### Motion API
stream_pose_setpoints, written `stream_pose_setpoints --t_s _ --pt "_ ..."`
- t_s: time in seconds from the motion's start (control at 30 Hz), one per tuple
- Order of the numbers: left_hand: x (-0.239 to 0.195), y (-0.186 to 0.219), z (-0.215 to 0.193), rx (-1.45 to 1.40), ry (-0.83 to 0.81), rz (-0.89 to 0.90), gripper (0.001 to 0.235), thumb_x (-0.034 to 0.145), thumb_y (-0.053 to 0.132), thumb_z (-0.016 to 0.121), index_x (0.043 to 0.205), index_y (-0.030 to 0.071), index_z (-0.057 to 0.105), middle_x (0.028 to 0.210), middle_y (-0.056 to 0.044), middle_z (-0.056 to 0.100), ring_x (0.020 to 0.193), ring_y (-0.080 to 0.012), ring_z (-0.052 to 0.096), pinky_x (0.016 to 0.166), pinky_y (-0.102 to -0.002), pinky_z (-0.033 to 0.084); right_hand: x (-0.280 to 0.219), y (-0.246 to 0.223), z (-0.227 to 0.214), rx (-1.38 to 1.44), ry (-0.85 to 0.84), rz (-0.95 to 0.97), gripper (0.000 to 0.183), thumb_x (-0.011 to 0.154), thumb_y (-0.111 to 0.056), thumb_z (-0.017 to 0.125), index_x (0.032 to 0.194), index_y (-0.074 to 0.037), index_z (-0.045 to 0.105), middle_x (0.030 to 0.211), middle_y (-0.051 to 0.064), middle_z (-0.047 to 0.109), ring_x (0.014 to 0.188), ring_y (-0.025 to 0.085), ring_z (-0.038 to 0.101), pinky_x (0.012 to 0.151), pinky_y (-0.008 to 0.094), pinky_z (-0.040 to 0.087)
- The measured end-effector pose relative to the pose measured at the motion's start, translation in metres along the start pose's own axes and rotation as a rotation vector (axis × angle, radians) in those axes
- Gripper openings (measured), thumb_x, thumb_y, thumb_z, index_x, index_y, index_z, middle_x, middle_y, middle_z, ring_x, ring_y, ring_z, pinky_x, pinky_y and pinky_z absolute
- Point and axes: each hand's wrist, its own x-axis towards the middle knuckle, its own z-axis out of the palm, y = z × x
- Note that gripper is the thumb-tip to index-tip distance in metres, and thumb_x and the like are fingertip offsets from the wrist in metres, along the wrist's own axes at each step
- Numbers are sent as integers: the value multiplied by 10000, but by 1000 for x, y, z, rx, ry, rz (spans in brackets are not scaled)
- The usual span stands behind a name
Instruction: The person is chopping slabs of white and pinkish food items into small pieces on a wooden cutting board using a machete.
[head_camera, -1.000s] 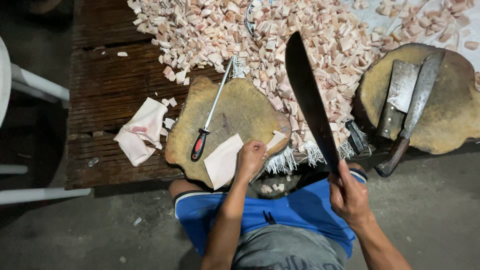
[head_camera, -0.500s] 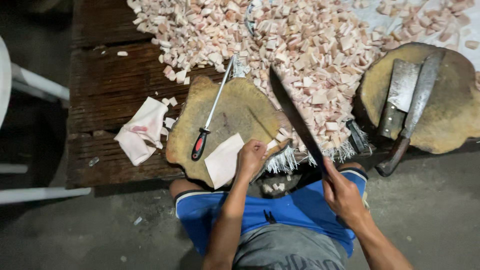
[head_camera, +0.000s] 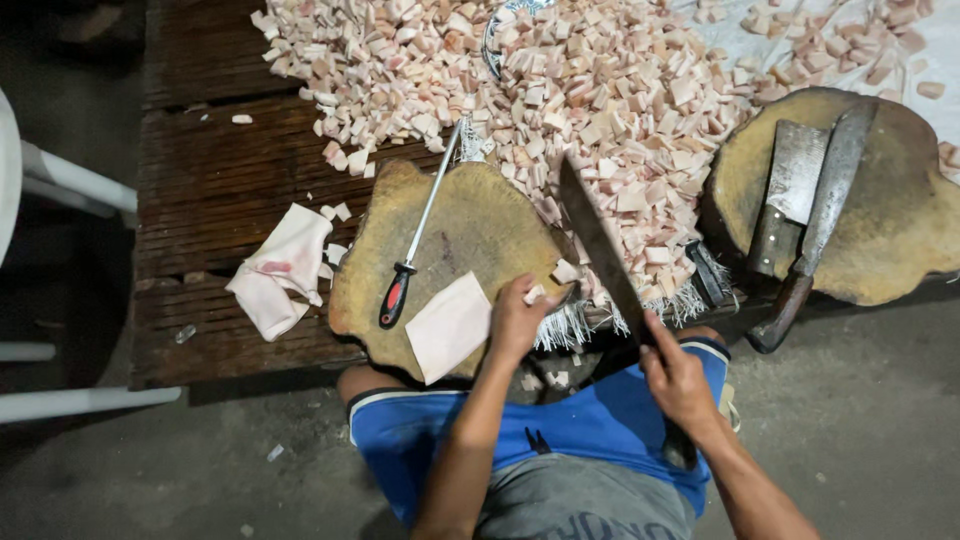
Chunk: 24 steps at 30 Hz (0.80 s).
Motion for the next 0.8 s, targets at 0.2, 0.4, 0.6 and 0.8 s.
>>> stream_pose_setpoints --t_s 0.2,0.4,0.6,0.8 --pt "32 13 57 64 -116 133 937 698 119 823 1484 -51 343 1405 -333 432 1183 -440 589 938 -443 552 11 17 18 290 68 227 581 971 -77 606 1542 -91 497 744 18 604 589 83 490 520 259 436" --pt "133 49 105 306 -100 12 732 877 172 758 1503 8 417 1421 -286 493 1275 -468 551 1046 -481 483 19 34 22 457 127 369 603 943 -81 601 1532 -107 474 690 18 608 516 81 488 445 258 404" --pt "215 92 101 296 -263 271 675 842 164 743 1439 14 465 1495 -267 420 1315 -433 494 1063 -462 397 34 32 9 447 225 346 607 942 -73 604 1535 -103 478 723 14 619 552 79 511 482 251 434" --pt "132 39 -28 458 -41 177 372 992 147 554 1341 36 621 1302 -256 654 1215 -442 589 1020 -503 467 36 17 25 468 68 279 593 958 -80 588 1539 -101 471 746 14 634 573 64 513 494 242 437"
